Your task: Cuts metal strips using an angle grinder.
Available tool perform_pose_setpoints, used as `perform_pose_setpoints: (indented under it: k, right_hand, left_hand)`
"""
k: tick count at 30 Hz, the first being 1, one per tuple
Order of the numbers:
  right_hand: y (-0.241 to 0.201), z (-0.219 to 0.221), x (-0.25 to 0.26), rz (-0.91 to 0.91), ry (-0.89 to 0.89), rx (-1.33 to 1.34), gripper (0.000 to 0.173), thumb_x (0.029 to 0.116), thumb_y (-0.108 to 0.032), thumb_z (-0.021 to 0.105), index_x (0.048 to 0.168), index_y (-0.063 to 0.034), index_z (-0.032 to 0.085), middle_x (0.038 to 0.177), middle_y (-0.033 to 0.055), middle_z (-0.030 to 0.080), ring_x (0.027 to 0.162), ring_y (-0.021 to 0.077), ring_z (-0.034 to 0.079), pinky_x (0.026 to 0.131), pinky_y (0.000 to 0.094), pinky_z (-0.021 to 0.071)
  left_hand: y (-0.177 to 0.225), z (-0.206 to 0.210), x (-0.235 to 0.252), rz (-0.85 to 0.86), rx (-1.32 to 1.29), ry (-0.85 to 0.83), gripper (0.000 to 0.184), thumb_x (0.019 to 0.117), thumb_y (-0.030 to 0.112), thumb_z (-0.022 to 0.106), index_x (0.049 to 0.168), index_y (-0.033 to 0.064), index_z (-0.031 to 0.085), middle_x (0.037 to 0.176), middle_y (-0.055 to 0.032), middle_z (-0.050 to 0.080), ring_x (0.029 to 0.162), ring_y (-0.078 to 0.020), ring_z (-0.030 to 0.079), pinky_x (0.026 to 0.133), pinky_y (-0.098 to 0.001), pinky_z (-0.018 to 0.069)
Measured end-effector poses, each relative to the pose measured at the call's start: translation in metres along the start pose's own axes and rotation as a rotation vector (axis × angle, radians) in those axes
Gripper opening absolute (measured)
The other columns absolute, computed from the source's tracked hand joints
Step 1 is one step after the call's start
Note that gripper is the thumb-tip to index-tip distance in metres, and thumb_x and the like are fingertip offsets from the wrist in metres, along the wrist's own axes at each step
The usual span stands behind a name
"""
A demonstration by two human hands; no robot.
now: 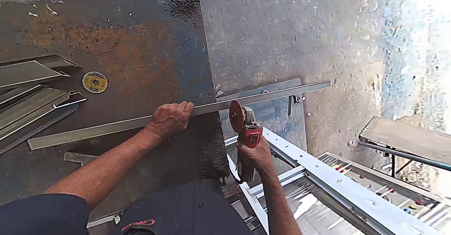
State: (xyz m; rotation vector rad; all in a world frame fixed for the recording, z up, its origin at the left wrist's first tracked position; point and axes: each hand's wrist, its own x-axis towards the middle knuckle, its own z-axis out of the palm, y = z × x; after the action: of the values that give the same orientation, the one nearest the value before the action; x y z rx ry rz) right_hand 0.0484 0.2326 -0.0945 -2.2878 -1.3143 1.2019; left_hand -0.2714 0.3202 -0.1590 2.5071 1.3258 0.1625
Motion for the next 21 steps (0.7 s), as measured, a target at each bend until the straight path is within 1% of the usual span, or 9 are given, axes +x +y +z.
perform_pose_setpoints:
  k: [3, 7, 10, 13, 15, 16, 17, 19, 21]
  right_hand:
    - [-0.001, 0.0, 0.002, 0.0, 0.005, -0.007, 0.073, 0.0654, -0.041, 0.086, 0.123, -0.0031, 0.062, 0.101, 0.0033, 0.072, 0.092, 0.0077, 0.069, 0.086, 0.0325, 0.0577]
    - [-0.003, 0.002, 0.003, -0.002, 0.024, -0.012, 0.072, 0.0648, -0.037, 0.086, 0.123, -0.002, 0.062, 0.1, 0.0042, 0.072, 0.091, 0.0081, 0.069, 0.085, 0.0325, 0.0582]
    - [-0.002, 0.003, 0.005, -0.005, 0.023, -0.021, 0.073, 0.0648, -0.036, 0.087, 0.124, -0.0018, 0.061, 0.101, 0.0052, 0.072, 0.092, 0.0097, 0.07, 0.086, 0.0341, 0.0582]
    - [-0.005, 0.003, 0.005, 0.0, 0.026, -0.029, 0.072, 0.0654, -0.037, 0.087, 0.123, -0.001, 0.062, 0.102, 0.0063, 0.072, 0.093, 0.0094, 0.069, 0.087, 0.0334, 0.0572]
    - [-0.008, 0.003, 0.005, 0.026, 0.022, -0.016, 0.073, 0.0647, -0.036, 0.087, 0.124, -0.0015, 0.061, 0.103, 0.0056, 0.071, 0.094, 0.008, 0.068, 0.088, 0.0314, 0.0569]
    - [-0.009, 0.004, 0.004, 0.033, 0.025, -0.017, 0.073, 0.0643, -0.035, 0.087, 0.123, -0.0019, 0.061, 0.102, 0.0052, 0.071, 0.094, 0.0083, 0.068, 0.087, 0.0319, 0.057]
    - [-0.009, 0.004, 0.004, 0.031, 0.028, -0.018, 0.073, 0.0642, -0.034, 0.087, 0.124, -0.0017, 0.061, 0.102, 0.0057, 0.072, 0.093, 0.0095, 0.069, 0.087, 0.0336, 0.0572]
    - [-0.011, 0.004, 0.004, 0.031, 0.022, -0.006, 0.07, 0.0652, -0.032, 0.088, 0.123, -0.0018, 0.061, 0.101, 0.0049, 0.072, 0.093, 0.0086, 0.069, 0.087, 0.0325, 0.0576]
    - [-0.012, 0.004, 0.005, 0.03, 0.026, -0.003, 0.069, 0.0641, -0.035, 0.087, 0.121, -0.0034, 0.062, 0.099, 0.0032, 0.072, 0.09, 0.0072, 0.069, 0.084, 0.0313, 0.0587]
  left_hand:
    - [0.0, 0.0, 0.0, 0.007, -0.007, 0.01, 0.019, 0.0938, 0.023, 0.064, 0.098, 0.0039, 0.063, 0.078, -0.0113, 0.062, 0.062, -0.0295, 0.066, 0.049, -0.0423, 0.0511]
    - [0.0, 0.001, -0.001, 0.007, -0.016, 0.022, 0.018, 0.0936, 0.021, 0.063, 0.098, 0.0037, 0.064, 0.078, -0.0112, 0.062, 0.062, -0.0294, 0.066, 0.049, -0.0422, 0.0512]
    - [0.0, 0.001, -0.001, -0.001, -0.024, 0.015, 0.017, 0.094, 0.02, 0.062, 0.098, 0.0041, 0.063, 0.078, -0.0112, 0.063, 0.063, -0.0297, 0.066, 0.049, -0.0425, 0.051]
    - [0.0, 0.002, -0.001, -0.001, -0.035, 0.023, 0.016, 0.0934, 0.019, 0.061, 0.099, 0.004, 0.063, 0.078, -0.0111, 0.062, 0.062, -0.0296, 0.065, 0.049, -0.0426, 0.0503]
    - [0.001, 0.001, -0.001, -0.007, -0.044, 0.018, 0.017, 0.0949, 0.021, 0.061, 0.098, 0.0045, 0.063, 0.078, -0.0107, 0.062, 0.062, -0.0291, 0.065, 0.049, -0.0425, 0.0508]
    - [0.0, 0.001, 0.0, -0.009, -0.049, 0.012, 0.017, 0.0953, 0.021, 0.061, 0.098, 0.0046, 0.063, 0.078, -0.0108, 0.062, 0.062, -0.0293, 0.065, 0.049, -0.0427, 0.0508]
    - [0.0, 0.001, -0.001, -0.01, -0.053, 0.007, 0.016, 0.0951, 0.021, 0.061, 0.099, 0.0047, 0.063, 0.078, -0.0108, 0.062, 0.062, -0.0294, 0.065, 0.05, -0.0427, 0.051]
    - [0.0, 0.001, 0.0, -0.011, -0.052, -0.002, 0.015, 0.0935, 0.019, 0.062, 0.099, 0.0051, 0.063, 0.079, -0.0106, 0.062, 0.062, -0.0291, 0.065, 0.049, -0.0427, 0.0512]
    - [0.0, 0.001, 0.0, -0.016, -0.053, -0.01, 0.016, 0.0935, 0.019, 0.062, 0.1, 0.0047, 0.063, 0.08, -0.0109, 0.063, 0.062, -0.0291, 0.065, 0.05, -0.043, 0.0514]
